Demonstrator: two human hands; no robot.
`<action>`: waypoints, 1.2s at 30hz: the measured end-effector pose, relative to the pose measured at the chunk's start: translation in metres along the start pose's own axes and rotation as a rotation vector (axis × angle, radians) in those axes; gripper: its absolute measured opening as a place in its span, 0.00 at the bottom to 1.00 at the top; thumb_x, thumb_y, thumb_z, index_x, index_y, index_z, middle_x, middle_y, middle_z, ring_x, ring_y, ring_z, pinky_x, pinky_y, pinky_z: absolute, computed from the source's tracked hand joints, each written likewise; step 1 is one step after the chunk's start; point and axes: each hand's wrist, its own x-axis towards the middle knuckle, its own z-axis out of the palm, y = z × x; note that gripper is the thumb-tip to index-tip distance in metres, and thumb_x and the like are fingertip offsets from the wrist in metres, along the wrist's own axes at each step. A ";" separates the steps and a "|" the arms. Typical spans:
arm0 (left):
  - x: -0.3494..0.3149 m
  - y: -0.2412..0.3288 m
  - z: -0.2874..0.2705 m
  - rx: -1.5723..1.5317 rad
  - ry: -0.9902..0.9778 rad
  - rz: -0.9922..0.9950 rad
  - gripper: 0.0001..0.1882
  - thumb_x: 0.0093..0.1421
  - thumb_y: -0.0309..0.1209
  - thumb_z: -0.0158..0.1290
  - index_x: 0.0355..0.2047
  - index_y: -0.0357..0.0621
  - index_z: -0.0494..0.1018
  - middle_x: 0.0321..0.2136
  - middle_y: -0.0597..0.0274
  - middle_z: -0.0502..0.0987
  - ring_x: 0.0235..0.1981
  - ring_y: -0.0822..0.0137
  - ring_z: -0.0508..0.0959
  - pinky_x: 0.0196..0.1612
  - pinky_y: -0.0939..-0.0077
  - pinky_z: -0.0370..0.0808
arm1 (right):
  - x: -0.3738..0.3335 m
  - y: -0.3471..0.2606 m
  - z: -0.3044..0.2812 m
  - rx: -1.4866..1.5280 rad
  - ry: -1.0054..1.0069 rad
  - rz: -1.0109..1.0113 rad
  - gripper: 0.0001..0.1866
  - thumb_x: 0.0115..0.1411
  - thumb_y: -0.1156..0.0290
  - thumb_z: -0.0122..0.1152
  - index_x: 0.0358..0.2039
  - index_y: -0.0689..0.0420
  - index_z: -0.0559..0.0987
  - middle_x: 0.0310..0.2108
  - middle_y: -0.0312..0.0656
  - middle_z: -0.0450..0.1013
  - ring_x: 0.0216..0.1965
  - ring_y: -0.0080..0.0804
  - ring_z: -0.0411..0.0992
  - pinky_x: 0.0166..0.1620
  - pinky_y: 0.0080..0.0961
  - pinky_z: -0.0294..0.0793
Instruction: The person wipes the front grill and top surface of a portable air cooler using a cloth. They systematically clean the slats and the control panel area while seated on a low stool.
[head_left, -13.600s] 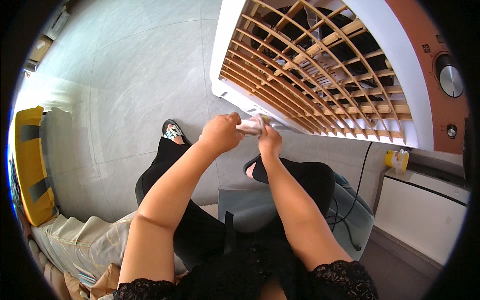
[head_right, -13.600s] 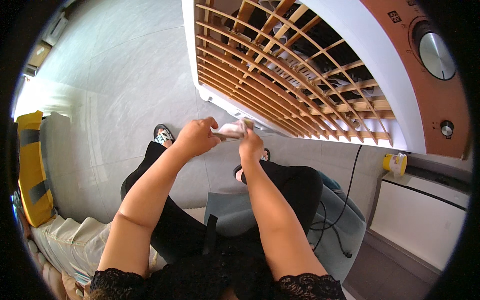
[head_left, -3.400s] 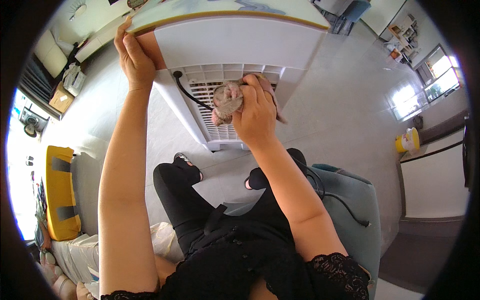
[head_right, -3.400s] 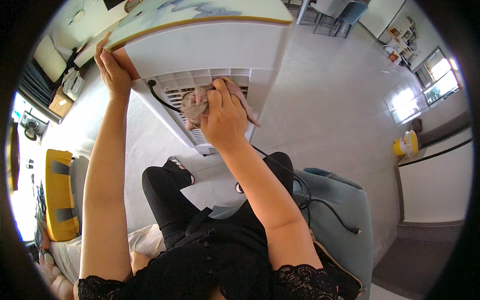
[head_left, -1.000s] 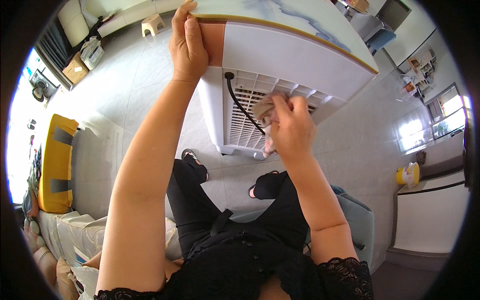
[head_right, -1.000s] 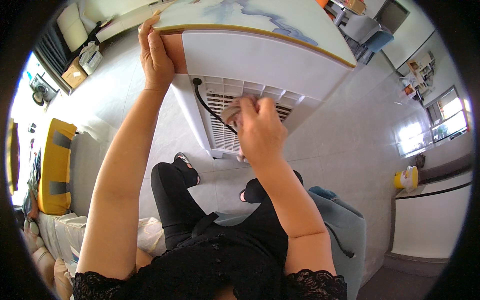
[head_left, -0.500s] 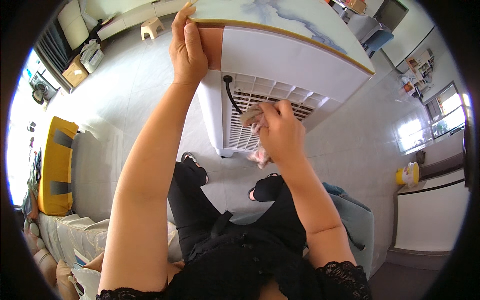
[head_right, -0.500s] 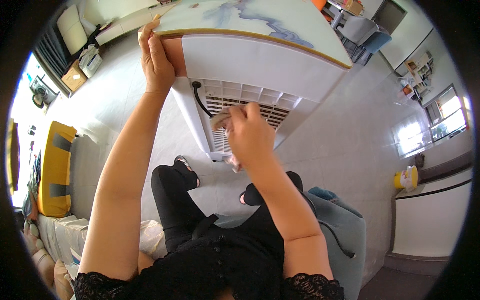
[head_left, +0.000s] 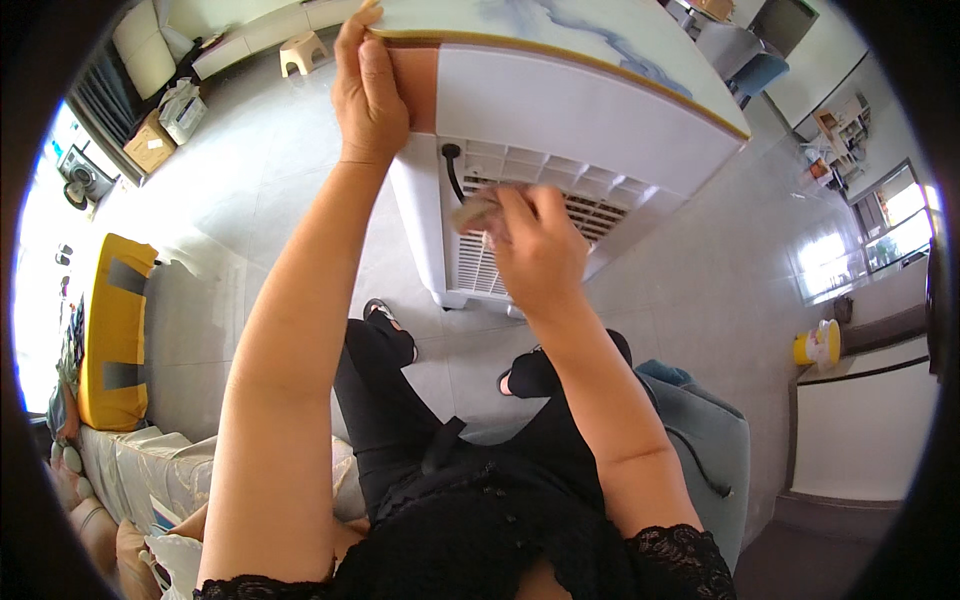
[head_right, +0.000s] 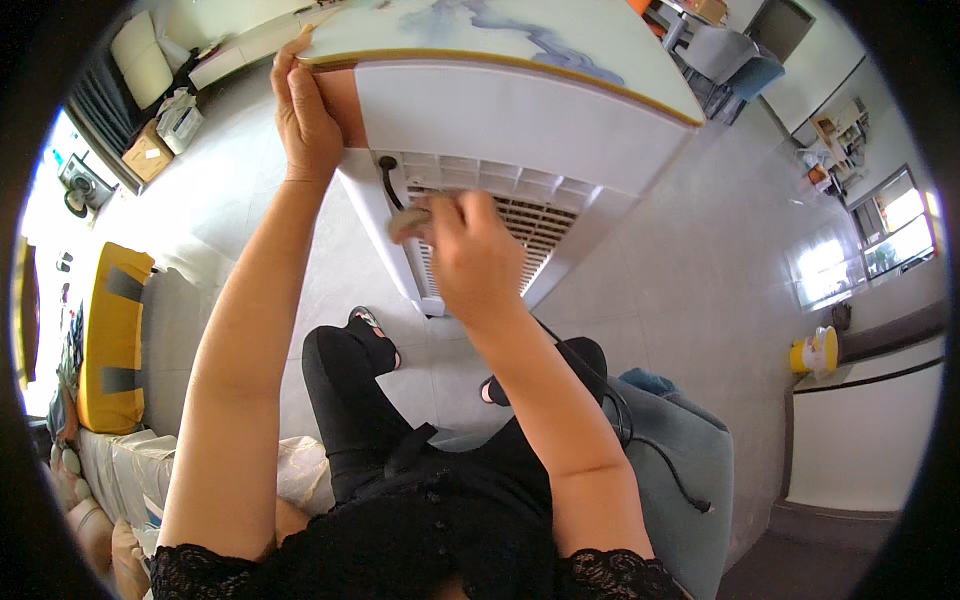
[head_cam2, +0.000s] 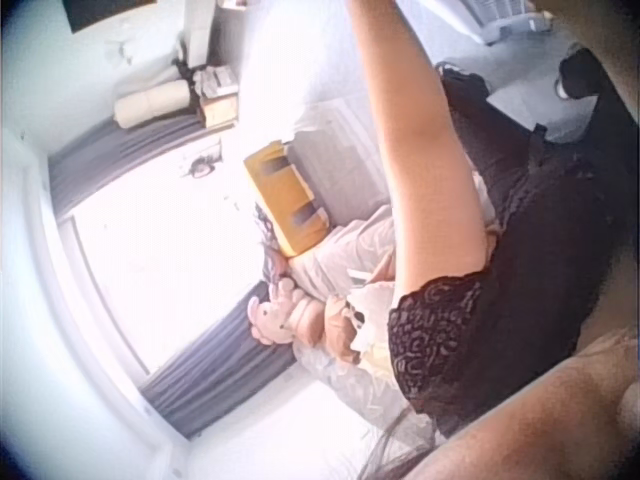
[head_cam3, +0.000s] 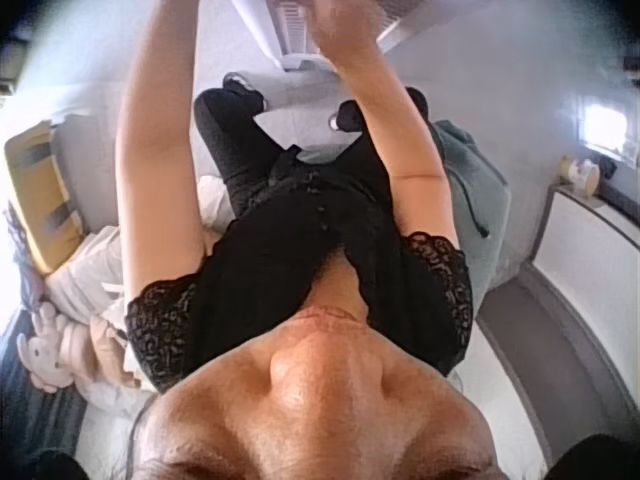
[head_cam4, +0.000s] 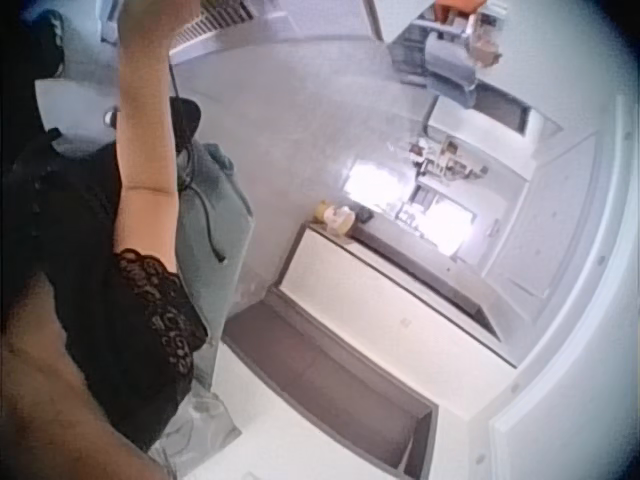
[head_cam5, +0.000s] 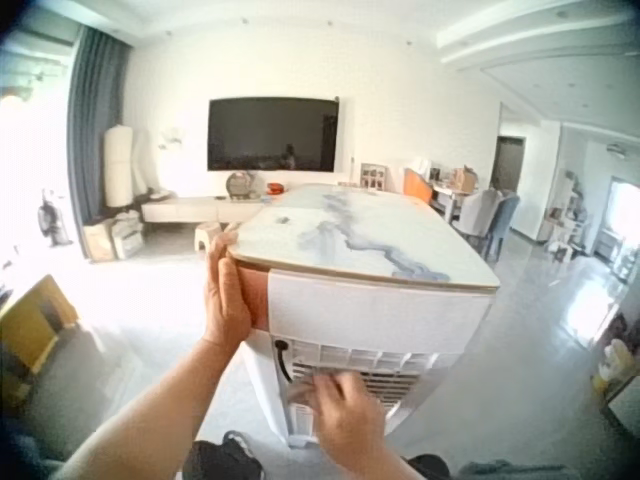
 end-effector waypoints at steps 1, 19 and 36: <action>-0.002 0.000 -0.001 -0.048 -0.030 -0.019 0.22 0.71 0.47 0.33 0.59 0.53 0.62 0.49 0.61 0.72 0.51 0.69 0.69 0.55 0.75 0.65 | 0.006 -0.004 0.004 0.030 0.105 -0.063 0.13 0.50 0.67 0.64 0.36 0.53 0.78 0.32 0.39 0.66 0.31 0.33 0.73 0.27 0.29 0.75; 0.000 -0.002 -0.005 0.027 -0.053 -0.018 0.23 0.71 0.47 0.32 0.58 0.51 0.62 0.47 0.60 0.72 0.48 0.69 0.70 0.53 0.76 0.66 | -0.041 0.090 -0.041 -0.163 0.293 0.127 0.27 0.42 0.77 0.61 0.47 0.46 0.79 0.35 0.36 0.66 0.29 0.33 0.72 0.28 0.29 0.74; 0.000 -0.012 -0.004 -0.178 -0.067 -0.036 0.24 0.71 0.45 0.33 0.60 0.44 0.60 0.51 0.54 0.69 0.52 0.65 0.68 0.55 0.73 0.65 | -0.067 0.061 -0.056 0.379 0.385 0.488 0.13 0.49 0.79 0.64 0.38 0.61 0.77 0.34 0.45 0.75 0.36 0.37 0.75 0.40 0.27 0.72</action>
